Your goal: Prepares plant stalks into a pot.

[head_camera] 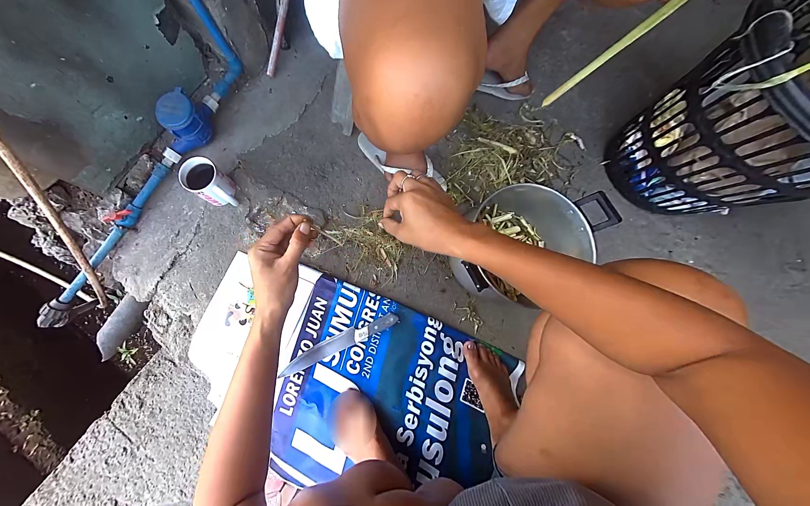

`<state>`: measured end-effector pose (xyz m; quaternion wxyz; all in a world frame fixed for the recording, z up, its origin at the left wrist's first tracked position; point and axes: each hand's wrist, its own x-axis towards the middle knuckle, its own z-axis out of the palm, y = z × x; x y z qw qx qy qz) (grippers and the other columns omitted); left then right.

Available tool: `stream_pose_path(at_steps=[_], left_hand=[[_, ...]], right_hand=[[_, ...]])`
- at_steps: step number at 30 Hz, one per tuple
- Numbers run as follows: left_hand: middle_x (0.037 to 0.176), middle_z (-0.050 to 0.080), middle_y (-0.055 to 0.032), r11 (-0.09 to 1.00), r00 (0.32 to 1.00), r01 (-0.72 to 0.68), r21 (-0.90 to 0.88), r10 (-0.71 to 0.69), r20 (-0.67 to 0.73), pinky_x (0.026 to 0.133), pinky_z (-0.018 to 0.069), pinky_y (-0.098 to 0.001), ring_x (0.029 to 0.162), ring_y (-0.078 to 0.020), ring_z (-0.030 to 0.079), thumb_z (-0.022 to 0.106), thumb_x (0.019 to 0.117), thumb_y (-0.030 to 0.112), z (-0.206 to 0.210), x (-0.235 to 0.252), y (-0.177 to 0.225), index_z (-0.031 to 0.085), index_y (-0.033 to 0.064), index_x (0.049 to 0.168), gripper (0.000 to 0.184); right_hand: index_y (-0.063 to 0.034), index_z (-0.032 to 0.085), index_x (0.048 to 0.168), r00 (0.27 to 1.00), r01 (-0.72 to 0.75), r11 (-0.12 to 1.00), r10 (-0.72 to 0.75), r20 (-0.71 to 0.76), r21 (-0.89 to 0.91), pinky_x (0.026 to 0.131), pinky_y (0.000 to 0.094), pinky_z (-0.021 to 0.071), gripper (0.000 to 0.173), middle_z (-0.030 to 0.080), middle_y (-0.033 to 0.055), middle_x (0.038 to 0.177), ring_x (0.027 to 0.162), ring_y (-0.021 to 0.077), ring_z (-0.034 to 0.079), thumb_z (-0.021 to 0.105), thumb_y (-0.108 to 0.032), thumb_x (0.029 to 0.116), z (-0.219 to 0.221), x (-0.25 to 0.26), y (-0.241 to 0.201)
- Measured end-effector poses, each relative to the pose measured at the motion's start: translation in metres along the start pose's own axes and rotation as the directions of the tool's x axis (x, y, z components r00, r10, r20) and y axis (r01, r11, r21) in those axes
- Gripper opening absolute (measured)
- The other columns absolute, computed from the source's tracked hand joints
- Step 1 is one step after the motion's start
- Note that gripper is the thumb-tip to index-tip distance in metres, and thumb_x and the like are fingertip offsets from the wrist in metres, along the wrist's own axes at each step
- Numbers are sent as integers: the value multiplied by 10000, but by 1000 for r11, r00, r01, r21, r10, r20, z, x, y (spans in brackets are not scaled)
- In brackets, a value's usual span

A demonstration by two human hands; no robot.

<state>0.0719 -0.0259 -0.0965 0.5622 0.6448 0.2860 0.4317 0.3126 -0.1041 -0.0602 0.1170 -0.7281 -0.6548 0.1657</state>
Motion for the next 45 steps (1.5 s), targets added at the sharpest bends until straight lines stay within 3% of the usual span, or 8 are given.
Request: stream_pose_path(at_steps=[4, 11, 27, 31, 35, 38, 41, 45], left_hand=[[980, 731, 32, 1000, 998, -11, 29, 10, 57, 819, 595, -246, 857, -52, 697, 608, 1008, 53, 6, -2, 3, 711, 34, 1110, 147], [1062, 688, -51, 954, 989, -129, 269, 104, 105, 793, 583, -187, 860, -16, 673, 649, 980, 58, 20, -5, 10, 715, -24, 1097, 158], [999, 736, -132, 669, 939, -332, 665, 302, 165, 758, 571, -234, 817, -131, 703, 674, 953, 70, 37, -15, 32, 772, 4, 1014, 133], [1013, 735, -136, 652, 928, -357, 669, 329, 174, 760, 563, -233, 831, -136, 698, 675, 953, 64, 37, -16, 32, 776, 7, 1021, 135], [1035, 735, -124, 734, 943, -323, 598, 307, 132, 796, 574, -211, 878, -102, 709, 684, 954, 66, 36, -16, 29, 779, 12, 1039, 139], [1069, 734, -102, 808, 963, -265, 526, 244, 110, 827, 575, -195, 920, -68, 705, 688, 968, 89, 37, -17, 27, 770, 16, 1073, 152], [1061, 734, -91, 848, 970, -243, 470, 221, 102, 827, 581, -187, 914, -54, 706, 707, 958, 89, 37, -16, 26, 764, 8, 1069, 149], [1024, 730, -59, 925, 986, -163, 343, 144, 80, 793, 596, -205, 839, -37, 699, 682, 974, 74, 29, -12, 26, 731, -17, 1100, 163]], right_hand=[[-119, 792, 1151, 990, 76, 969, -46, -133, 236, 976, 531, 469, 317, 605, 205, 1259, 1137, 366, 582, 621, -35, 898, -2, -4, -11], [-96, 813, 1009, 893, 337, 860, -163, -419, 384, 902, 414, 477, 139, 649, 102, 1061, 1043, 251, 584, 711, -107, 916, -5, -16, -41], [-83, 789, 863, 890, 317, 877, -144, -433, 361, 857, 421, 453, 83, 647, 98, 1030, 1006, 255, 573, 715, -65, 829, -1, -25, -49], [-70, 780, 861, 924, 296, 792, -96, -370, 534, 875, 322, 452, 83, 647, 76, 1024, 1010, 161, 575, 703, -99, 864, 5, -18, -41], [-43, 746, 843, 973, 165, 623, 25, -230, 765, 779, 206, 494, 51, 666, 73, 1046, 970, 78, 607, 706, -61, 868, 4, -16, -42], [-33, 736, 833, 985, 63, 475, 111, -131, 877, 768, 232, 523, 69, 685, 58, 994, 911, 83, 625, 688, -10, 877, 6, -16, -43], [-43, 743, 875, 985, -46, 411, 168, -27, 910, 647, 234, 483, 111, 683, 22, 856, 729, 63, 587, 653, -25, 937, 4, -21, -47], [-33, 744, 902, 975, -162, 349, 202, 94, 923, 711, 241, 487, 88, 679, 3, 799, 748, 41, 597, 665, -21, 938, 3, -15, -43]])
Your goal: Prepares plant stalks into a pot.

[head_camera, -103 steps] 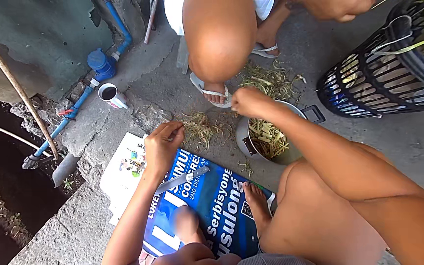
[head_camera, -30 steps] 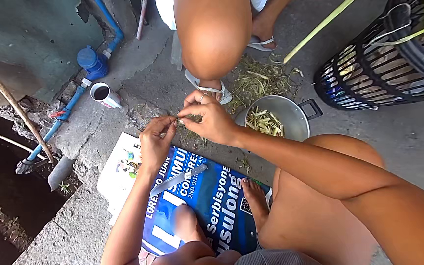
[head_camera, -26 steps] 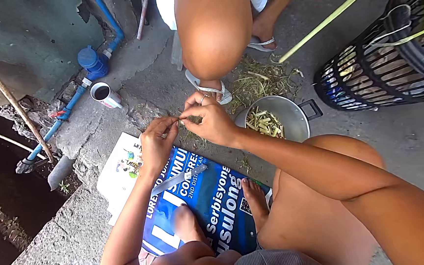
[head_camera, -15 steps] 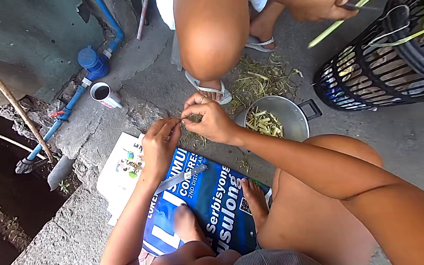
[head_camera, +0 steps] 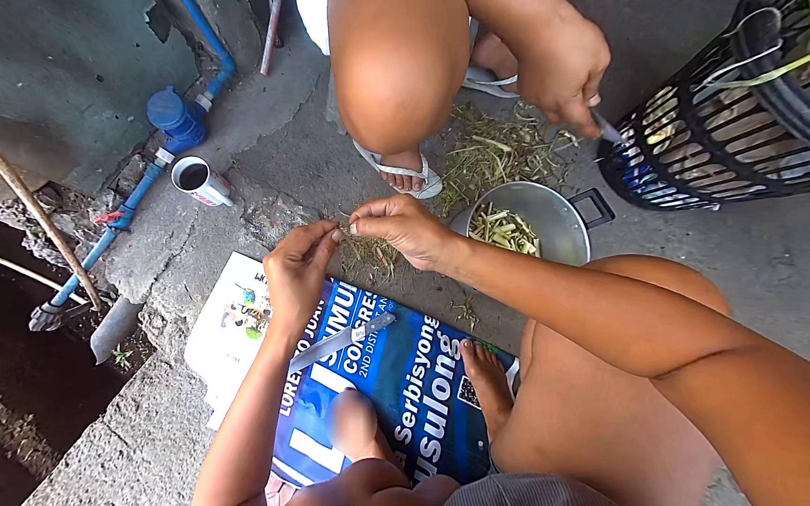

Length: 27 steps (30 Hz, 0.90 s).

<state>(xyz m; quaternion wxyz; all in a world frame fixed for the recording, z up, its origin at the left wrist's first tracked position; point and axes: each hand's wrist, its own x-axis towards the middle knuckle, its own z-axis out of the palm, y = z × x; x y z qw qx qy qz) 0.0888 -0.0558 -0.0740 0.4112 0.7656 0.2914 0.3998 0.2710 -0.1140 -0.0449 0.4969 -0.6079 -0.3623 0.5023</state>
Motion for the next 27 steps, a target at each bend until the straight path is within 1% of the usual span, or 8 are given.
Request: stream_pose_path(at_steps=[5, 11, 13, 15, 17, 22, 25, 27], left_hand=[[962, 745, 38, 954, 987, 124, -273, -148, -70, 790, 601, -232, 822, -35, 701, 643, 996, 60, -18, 6, -5, 717, 23, 1128, 156], [983, 740, 29, 925, 957, 92, -370, -185, -224, 819, 593, -252, 852, -71, 699, 614, 1020, 83, -35, 9, -14, 715, 57, 1120, 144], [981, 740, 22, 923, 949, 103, -370, -203, -242, 820, 595, -254, 854, -77, 702, 623, 1015, 84, -37, 9, -14, 714, 51, 1122, 143], [977, 737, 26, 924, 945, 121, -362, -219, -243, 821, 595, -251, 854, -71, 702, 626, 1011, 77, -36, 9, -15, 708, 50, 1127, 144], [972, 732, 36, 928, 945, 149, -341, -236, -228, 819, 592, -245, 851, -62, 697, 628, 1011, 77, -35, 8, -17, 706, 54, 1130, 144], [949, 738, 44, 935, 954, 178, -306, -241, -181, 787, 591, -231, 820, -49, 697, 639, 1002, 75, -29, 7, -24, 713, 54, 1121, 141], [939, 736, 49, 939, 957, 197, -283, -247, -151, 787, 592, -227, 815, -42, 697, 638, 1005, 84, -26, 5, -26, 710, 54, 1127, 145], [947, 740, 43, 935, 958, 206, -287, -253, -137, 783, 596, -229, 814, -46, 702, 645, 1000, 82, -25, 4, -28, 711, 50, 1133, 152]], right_hand=[[-19, 730, 828, 999, 28, 973, -38, -37, -230, 706, 284, 486, 58, 654, 56, 871, 792, 98, 585, 711, -13, 882, -19, 17, 15], [-31, 740, 819, 996, -50, 878, 10, -87, -475, 706, 426, 473, 84, 655, 84, 815, 767, 178, 587, 746, -95, 872, -44, 37, 29], [-22, 771, 888, 1000, -27, 785, 19, -21, -619, 820, 494, 493, 110, 682, 147, 961, 928, 261, 623, 738, -124, 913, -53, 42, 29], [-57, 797, 1063, 995, 12, 627, 66, 68, -779, 1007, 562, 456, 166, 667, 208, 1190, 1189, 352, 587, 693, -140, 964, -59, 46, 24], [-129, 783, 1184, 990, 44, 479, 98, 103, -877, 1073, 582, 404, 247, 625, 221, 1301, 1288, 386, 529, 672, -119, 963, -59, 46, 18], [-170, 814, 1027, 993, 99, 328, 29, 115, -940, 1032, 580, 382, 153, 626, 168, 1246, 1230, 376, 521, 715, -180, 912, -60, 46, 23], [-152, 811, 1010, 987, 83, 271, 113, 117, -959, 1029, 596, 368, 243, 601, 172, 1306, 1298, 398, 466, 667, -343, 966, -60, 50, 29], [-121, 805, 990, 984, 66, 295, 137, 111, -953, 1036, 596, 367, 270, 607, 182, 1300, 1297, 398, 474, 638, -332, 990, -60, 52, 31]])
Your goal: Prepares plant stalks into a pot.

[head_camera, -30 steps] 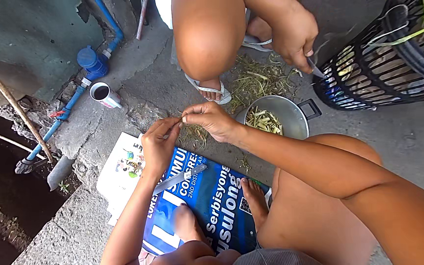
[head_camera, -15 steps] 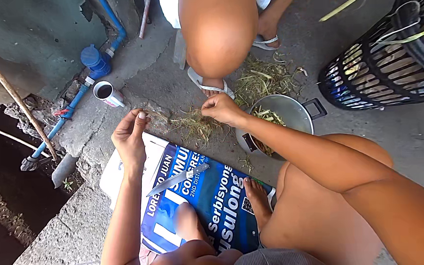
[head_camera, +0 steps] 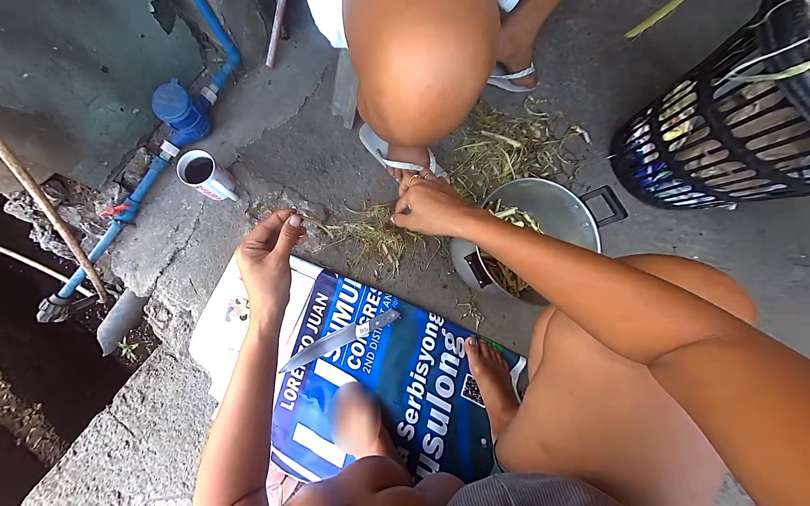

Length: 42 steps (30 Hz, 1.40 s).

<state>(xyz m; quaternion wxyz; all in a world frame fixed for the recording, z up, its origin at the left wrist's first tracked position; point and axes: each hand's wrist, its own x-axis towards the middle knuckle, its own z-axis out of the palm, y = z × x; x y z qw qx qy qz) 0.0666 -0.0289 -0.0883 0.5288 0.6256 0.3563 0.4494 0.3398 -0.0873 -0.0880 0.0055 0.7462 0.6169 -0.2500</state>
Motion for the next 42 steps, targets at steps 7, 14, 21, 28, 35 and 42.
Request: stream_pose_path(at_steps=[7, 14, 21, 28, 35, 42], left_hand=[[949, 738, 29, 998, 997, 65, 15, -65, 33, 785, 596, -232, 815, -46, 702, 649, 997, 70, 8, -4, -2, 709, 33, 1135, 156], [915, 737, 19, 992, 992, 124, 11, -124, 31, 761, 594, -220, 787, -44, 699, 648, 997, 66, 13, -5, -4, 708, 26, 1121, 144], [903, 736, 18, 993, 995, 87, 78, -90, 38, 754, 592, -223, 771, -37, 693, 686, 977, 84, 16, -5, -7, 710, 19, 1105, 145], [913, 738, -2, 985, 998, 23, 169, -33, 57, 748, 590, -212, 770, -19, 693, 686, 980, 94, 24, -9, -2, 705, 3, 1104, 156], [920, 743, -19, 987, 996, 27, 160, -39, 74, 745, 596, -217, 763, -29, 701, 690, 975, 90, 30, -11, 4, 704, -3, 1101, 157], [1121, 682, -188, 544, 863, -496, 677, 396, 314, 844, 540, -431, 999, -330, 651, 698, 951, 126, 35, -15, 1, 760, 30, 1067, 163]], right_hand=[[-49, 781, 925, 998, -48, 968, 57, -33, 245, 952, 601, 446, 156, 620, 226, 1222, 1199, 407, 545, 795, -190, 861, 17, 5, 0], [-110, 779, 1182, 997, 26, 969, -43, 64, 245, 1036, 609, 411, 272, 593, 200, 1352, 1296, 406, 499, 622, -81, 963, 23, 2, -7], [-62, 799, 1037, 964, 219, 847, -111, -240, 485, 981, 499, 456, 160, 652, 176, 1203, 1149, 316, 581, 673, -126, 964, 7, -22, -39], [-85, 814, 1024, 937, 309, 839, -190, -292, 447, 954, 496, 454, 159, 665, 162, 1147, 1115, 329, 570, 747, -192, 927, 11, -32, -51], [-65, 805, 941, 935, 300, 854, -173, -311, 426, 935, 488, 450, 130, 661, 155, 1140, 1103, 318, 571, 717, -153, 904, 13, -30, -50], [-64, 783, 848, 882, 365, 909, -268, -386, 202, 883, 518, 434, 133, 673, 140, 1072, 1070, 344, 573, 703, -167, 871, 19, -28, -46]])
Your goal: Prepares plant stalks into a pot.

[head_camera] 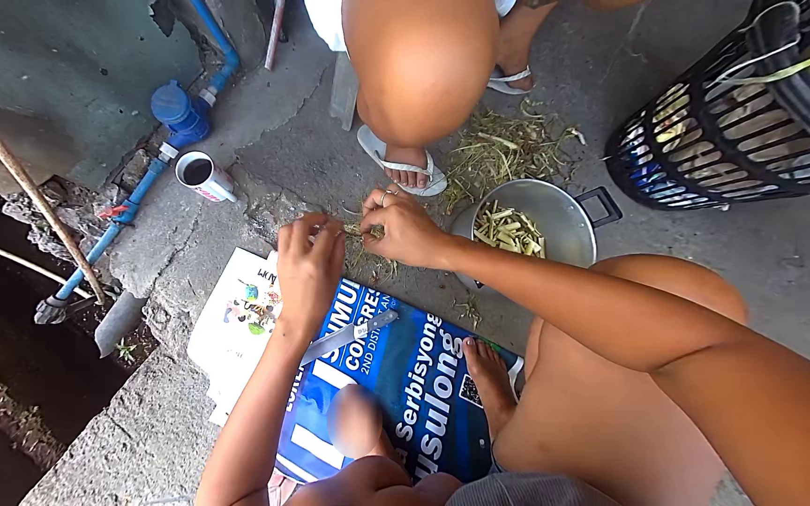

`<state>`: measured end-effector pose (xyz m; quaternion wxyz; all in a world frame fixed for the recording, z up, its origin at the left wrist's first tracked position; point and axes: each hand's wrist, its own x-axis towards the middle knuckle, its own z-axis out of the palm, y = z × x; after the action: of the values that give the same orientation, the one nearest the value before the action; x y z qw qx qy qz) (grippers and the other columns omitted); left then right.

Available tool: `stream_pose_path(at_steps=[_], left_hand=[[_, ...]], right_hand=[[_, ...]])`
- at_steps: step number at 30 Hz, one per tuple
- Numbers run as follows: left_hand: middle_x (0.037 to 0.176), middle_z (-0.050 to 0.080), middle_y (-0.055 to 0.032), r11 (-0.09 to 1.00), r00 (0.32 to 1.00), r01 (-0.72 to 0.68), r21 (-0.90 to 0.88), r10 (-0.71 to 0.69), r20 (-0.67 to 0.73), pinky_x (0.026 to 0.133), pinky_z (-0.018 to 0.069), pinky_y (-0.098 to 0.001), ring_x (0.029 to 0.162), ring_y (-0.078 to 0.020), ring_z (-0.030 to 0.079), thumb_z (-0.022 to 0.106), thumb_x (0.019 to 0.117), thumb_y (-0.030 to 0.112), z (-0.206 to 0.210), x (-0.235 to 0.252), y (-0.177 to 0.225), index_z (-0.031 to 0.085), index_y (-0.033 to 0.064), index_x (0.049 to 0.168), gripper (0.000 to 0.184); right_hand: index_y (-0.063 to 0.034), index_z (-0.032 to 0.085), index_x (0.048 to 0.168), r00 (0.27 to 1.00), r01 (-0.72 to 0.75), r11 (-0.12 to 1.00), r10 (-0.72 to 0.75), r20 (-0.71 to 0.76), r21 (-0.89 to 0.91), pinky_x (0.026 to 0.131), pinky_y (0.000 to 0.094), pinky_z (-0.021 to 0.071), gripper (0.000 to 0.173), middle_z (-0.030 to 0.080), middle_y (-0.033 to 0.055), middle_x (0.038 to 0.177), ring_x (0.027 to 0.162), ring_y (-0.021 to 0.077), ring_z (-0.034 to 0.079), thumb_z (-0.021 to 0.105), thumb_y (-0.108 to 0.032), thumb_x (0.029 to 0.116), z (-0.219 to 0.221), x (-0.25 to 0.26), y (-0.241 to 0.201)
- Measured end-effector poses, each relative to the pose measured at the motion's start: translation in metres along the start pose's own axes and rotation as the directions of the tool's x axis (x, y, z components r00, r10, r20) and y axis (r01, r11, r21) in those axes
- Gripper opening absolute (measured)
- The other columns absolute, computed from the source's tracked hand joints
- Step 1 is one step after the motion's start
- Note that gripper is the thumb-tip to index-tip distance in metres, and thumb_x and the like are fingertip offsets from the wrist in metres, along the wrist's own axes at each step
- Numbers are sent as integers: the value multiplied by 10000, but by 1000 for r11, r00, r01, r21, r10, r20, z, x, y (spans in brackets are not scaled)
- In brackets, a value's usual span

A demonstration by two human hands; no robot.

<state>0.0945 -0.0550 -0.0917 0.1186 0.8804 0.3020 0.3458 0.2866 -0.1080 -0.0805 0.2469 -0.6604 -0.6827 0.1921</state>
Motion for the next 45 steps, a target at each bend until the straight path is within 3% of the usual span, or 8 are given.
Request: stream_pose_path(at_steps=[2, 5, 13, 20, 26, 31, 39, 45], left_hand=[[1112, 693, -188, 987, 992, -120, 105, 114, 63, 878, 525, -488, 1049, -386, 639, 658, 947, 52, 5, -2, 6, 776, 44, 1005, 132], [1009, 700, -175, 981, 984, -110, 159, 84, 157, 803, 530, -463, 951, -367, 649, 646, 910, -46, 15, -6, 12, 768, 8, 962, 144], [910, 719, -142, 960, 929, 271, -75, -241, 282, 704, 587, -437, 758, -258, 703, 688, 948, 88, 9, -1, 17, 767, 7, 1030, 140], [853, 715, -33, 855, 915, 404, -326, -369, 165, 665, 546, -220, 685, -44, 645, 729, 950, 150, 0, 2, 16, 774, 60, 1031, 129], [933, 736, -32, 840, 938, 331, -430, -342, 55, 715, 554, -167, 751, -1, 662, 730, 948, 130, 2, 1, 17, 771, 45, 1029, 125], [987, 737, -39, 789, 943, 288, -542, -332, 19, 777, 572, -169, 845, -11, 686, 726, 944, 86, 3, 0, 15, 767, 22, 1036, 120], [911, 744, 10, 449, 858, 426, -786, -476, 193, 757, 584, -231, 775, -47, 681, 682, 954, 11, 2, 4, 17, 757, 21, 1047, 120], [877, 723, 9, 127, 739, 499, -857, -580, 344, 717, 570, -200, 749, -44, 662, 607, 996, 0, -1, 9, 10, 746, 42, 1045, 154]], right_hand=[[-78, 772, 816, 996, 72, 993, -76, -41, -94, 875, 519, 441, 112, 668, 136, 1052, 1069, 356, 573, 723, -167, 863, 4, -2, 0], [-70, 749, 785, 972, 189, 953, -216, -94, -237, 886, 546, 441, 90, 670, 148, 1038, 1110, 389, 574, 738, -141, 839, 7, -7, -7], [-56, 723, 763, 881, 335, 882, -418, -221, -332, 891, 533, 436, 108, 673, 142, 1010, 1059, 368, 597, 688, -116, 847, 15, -6, -2], [-59, 769, 802, 939, 131, 963, -44, -342, 235, 884, 474, 465, 28, 651, 119, 1034, 1040, 287, 578, 743, -53, 808, 2, -6, -18], [-48, 769, 821, 958, 4, 776, 177, -224, 631, 750, 186, 480, 57, 648, 57, 1017, 930, 53, 583, 725, -18, 841, -5, -4, -22], [-8, 756, 831, 930, -203, 511, 367, 2, 835, 894, 271, 517, 86, 694, 97, 1071, 1050, 119, 622, 697, 45, 863, -13, -1, -30], [-22, 759, 829, 962, -116, 660, 261, -81, 743, 756, 217, 511, 42, 668, 82, 1028, 948, 88, 613, 731, 7, 839, -6, -3, -24], [-43, 774, 830, 976, -106, 805, 196, -94, 584, 807, 263, 493, 37, 655, 86, 1054, 995, 111, 591, 740, -42, 846, -7, -5, -21]])
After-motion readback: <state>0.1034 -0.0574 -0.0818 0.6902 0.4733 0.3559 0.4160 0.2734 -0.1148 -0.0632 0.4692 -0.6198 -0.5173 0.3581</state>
